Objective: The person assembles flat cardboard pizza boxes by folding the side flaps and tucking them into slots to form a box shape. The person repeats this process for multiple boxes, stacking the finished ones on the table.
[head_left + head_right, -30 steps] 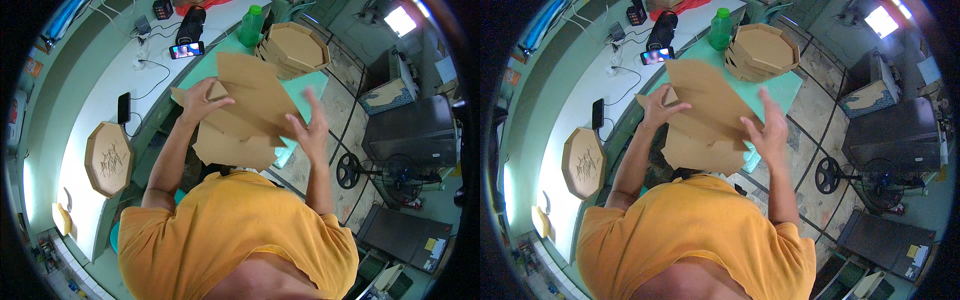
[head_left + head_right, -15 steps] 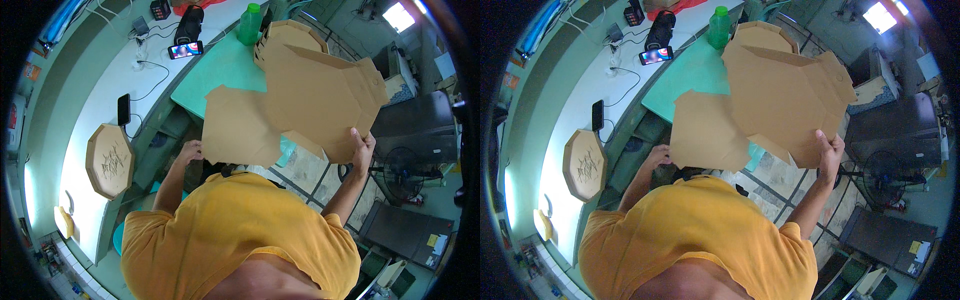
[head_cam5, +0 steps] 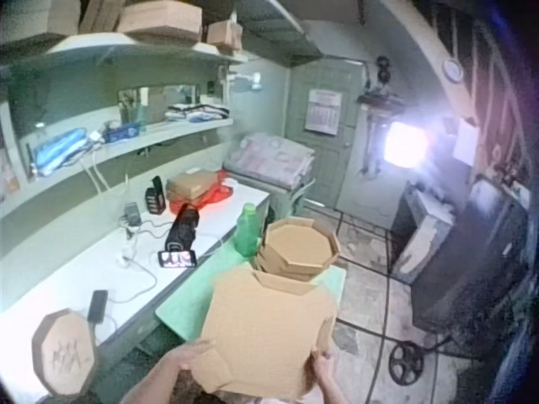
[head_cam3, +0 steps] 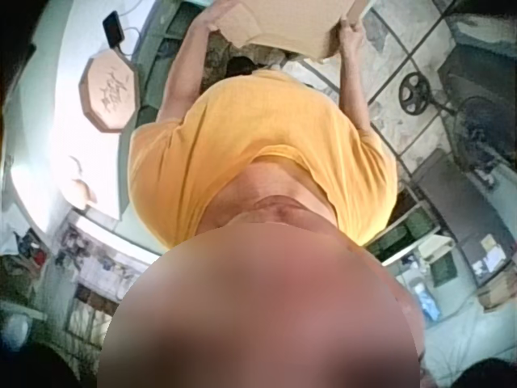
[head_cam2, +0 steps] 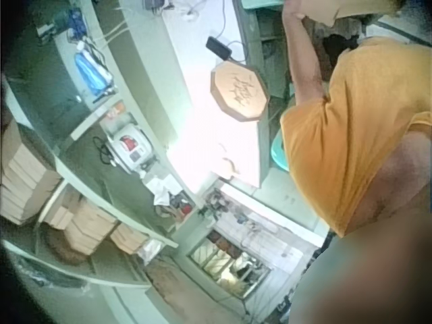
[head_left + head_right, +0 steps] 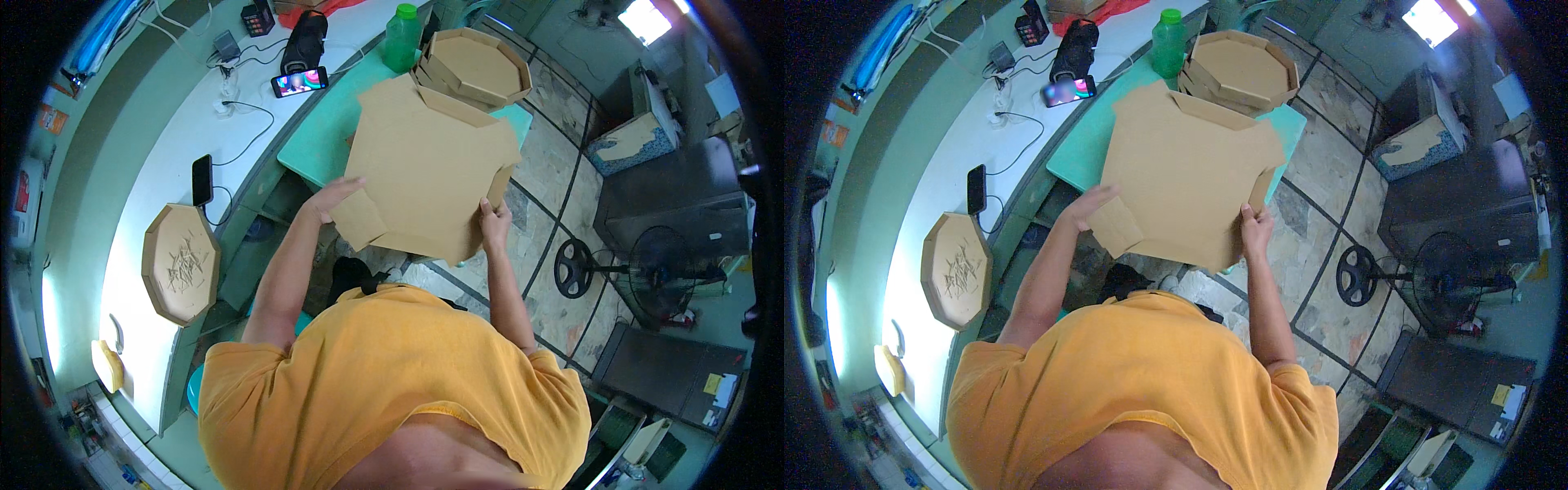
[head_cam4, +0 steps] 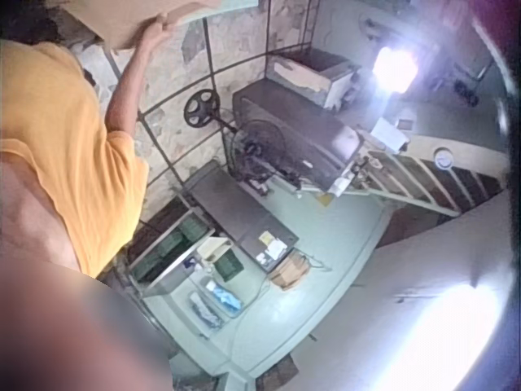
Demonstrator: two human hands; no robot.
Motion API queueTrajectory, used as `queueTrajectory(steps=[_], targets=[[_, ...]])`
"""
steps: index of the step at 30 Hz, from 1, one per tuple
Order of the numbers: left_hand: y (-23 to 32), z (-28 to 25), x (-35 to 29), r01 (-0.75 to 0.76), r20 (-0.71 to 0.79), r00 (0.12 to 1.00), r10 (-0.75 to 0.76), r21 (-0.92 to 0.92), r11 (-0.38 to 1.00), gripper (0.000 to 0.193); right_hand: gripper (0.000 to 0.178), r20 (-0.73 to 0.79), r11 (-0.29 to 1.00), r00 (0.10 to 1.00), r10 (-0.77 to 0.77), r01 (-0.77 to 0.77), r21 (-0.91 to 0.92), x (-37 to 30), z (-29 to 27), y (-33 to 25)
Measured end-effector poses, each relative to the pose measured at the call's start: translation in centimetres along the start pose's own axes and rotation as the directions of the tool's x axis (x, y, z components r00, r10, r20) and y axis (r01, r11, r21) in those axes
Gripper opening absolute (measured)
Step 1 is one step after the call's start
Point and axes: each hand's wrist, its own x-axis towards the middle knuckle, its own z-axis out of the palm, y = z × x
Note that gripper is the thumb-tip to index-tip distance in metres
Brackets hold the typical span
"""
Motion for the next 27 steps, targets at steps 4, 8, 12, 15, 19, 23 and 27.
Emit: queueTrajectory(steps=[4, 8, 12, 15, 19, 23, 27], targets=[[-0.6, 0.4, -0.1, -0.014, 0.046, 0.999, 0.024, -0.210, 0.978, 0.060, 0.031, -0.017, 0.988, 0.998, -0.057, 0.054, -0.145, 0.4, 0.4, 1.2], [-1.1, -0.8, -0.5, 0.002, 0.148, 0.984, 0.101, -0.573, 0.820, 0.054, 0.033, 0.107, 0.991, 0.989, 0.105, -0.095, -0.095, 1.0, 0.0, 0.0], [-2.7, -0.3, 2.0, 0.015, 0.011, 1.000, -0.012, -0.349, 0.937, 0.058, 0.042, 0.147, 0.804, 0.989, -0.024, 0.107, -0.585, 1.0, 0.8, -1.4], [-5.9, 2.2, 6.2, -0.137, -0.414, 0.910, 0.019, -0.258, 0.956, 0.061, 0.059, 0.194, 0.538, 0.960, -0.201, 0.273, -0.797, 0.2, 4.0, -1.4], [-9.7, 3.8, 9.3, -0.180, -0.726, 0.599, 0.338, 0.289, 0.940, 0.060, 0.064, 0.252, 0.410, 0.948, -0.196, 0.312, -0.857, -0.1, 5.8, -1.0], [-10.7, 3.8, 10.0, -0.221, -0.736, 0.630, 0.248, 0.136, 0.966, 0.055, 0.062, 0.362, 0.383, 0.892, -0.272, 0.445, -0.809, 1.8, 5.9, 1.3], [-10.4, 2.7, 9.2, -0.012, -0.688, 0.720, -0.089, -0.141, 0.990, 0.059, 0.056, 0.636, 0.157, 0.756, -0.154, 0.654, -0.740, 2.7, 4.4, 4.1]])
